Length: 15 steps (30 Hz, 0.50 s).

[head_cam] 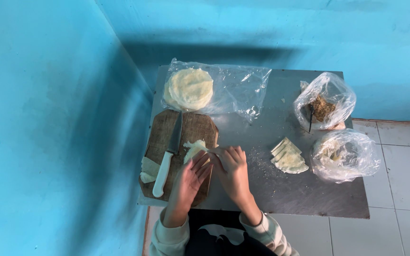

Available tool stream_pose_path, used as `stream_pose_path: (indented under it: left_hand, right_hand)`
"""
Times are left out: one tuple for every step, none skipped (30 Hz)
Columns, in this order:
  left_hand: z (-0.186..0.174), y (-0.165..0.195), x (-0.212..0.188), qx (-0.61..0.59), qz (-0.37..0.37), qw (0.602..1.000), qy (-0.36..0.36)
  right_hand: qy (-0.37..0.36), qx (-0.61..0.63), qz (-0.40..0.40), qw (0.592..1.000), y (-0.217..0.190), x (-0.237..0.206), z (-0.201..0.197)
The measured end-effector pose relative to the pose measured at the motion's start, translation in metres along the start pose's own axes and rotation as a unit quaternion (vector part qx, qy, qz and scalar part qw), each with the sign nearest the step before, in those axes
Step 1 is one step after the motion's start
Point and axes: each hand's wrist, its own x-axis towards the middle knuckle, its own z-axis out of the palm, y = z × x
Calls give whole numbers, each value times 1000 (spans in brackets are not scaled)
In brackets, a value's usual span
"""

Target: The person cuts a sheet of dough into triangular wrappers on a wooden cutting board and stacks the cut pieces on the metal table. They then place a spoonful of brown filling onto a wrapper and fold the wrapper over the filling by hand to form a filled pastry.

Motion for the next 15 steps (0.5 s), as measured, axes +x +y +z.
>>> stream_pose_path:
  left_hand:
    - [2, -1, 4, -22, -1, 1000, 10]
    - [3, 0, 5, -35, 0, 999, 8]
    - [5, 1, 5, -47, -2, 999, 6]
    - [8, 1, 5, -60, -4, 998, 5]
    - [12, 3, 5, -42, -1, 999, -4]
    - [17, 5, 6, -24, 1, 1000, -14]
    - [22, 6, 6, -5, 3, 1000, -24]
    - [27, 7, 6, 10, 9, 1000, -29]
    - [33, 7, 5, 25, 12, 999, -34]
    - [38, 6, 5, 39, 16, 998, -39]
    - [44, 3, 5, 48, 20, 998, -29]
    - [49, -1, 6, 58, 22, 998, -19]
    - [54, -5, 6, 67, 25, 997, -11]
    - [58, -9, 6, 58, 26, 998, -8]
    - [61, -14, 4, 48, 26, 998, -7]
  right_hand:
    - [0, -9, -14, 1000, 1, -2, -2]
    - [-2, -9, -26, 1000, 3, -3, -4]
    - [-4, -11, -36, 999, 4, -6, -6]
    - [-7, -13, -45, 999, 7, -9, -10]
    - [-18, -18, -53, 998, 10, -13, -13]
    - [-28, -24, -60, 998, 13, -17, -16]
    - [-38, -29, -68, 997, 17, -21, -20]
    - [-39, -29, -63, 997, 21, -25, -22]
    - [-40, -29, -55, 997, 24, -29, -24]
    - [-41, -30, -48, 998, 28, -35, -27]
    - [-38, 19, -20, 999, 33, -40, -29]
    - [-34, 68, 10, 997, 37, -45, -31]
    - [-29, 116, 40, 992, 41, -51, -32]
    - [-20, 197, 119, 973, 44, -58, -34]
    - [-10, 275, 196, 941, 48, -64, -35]
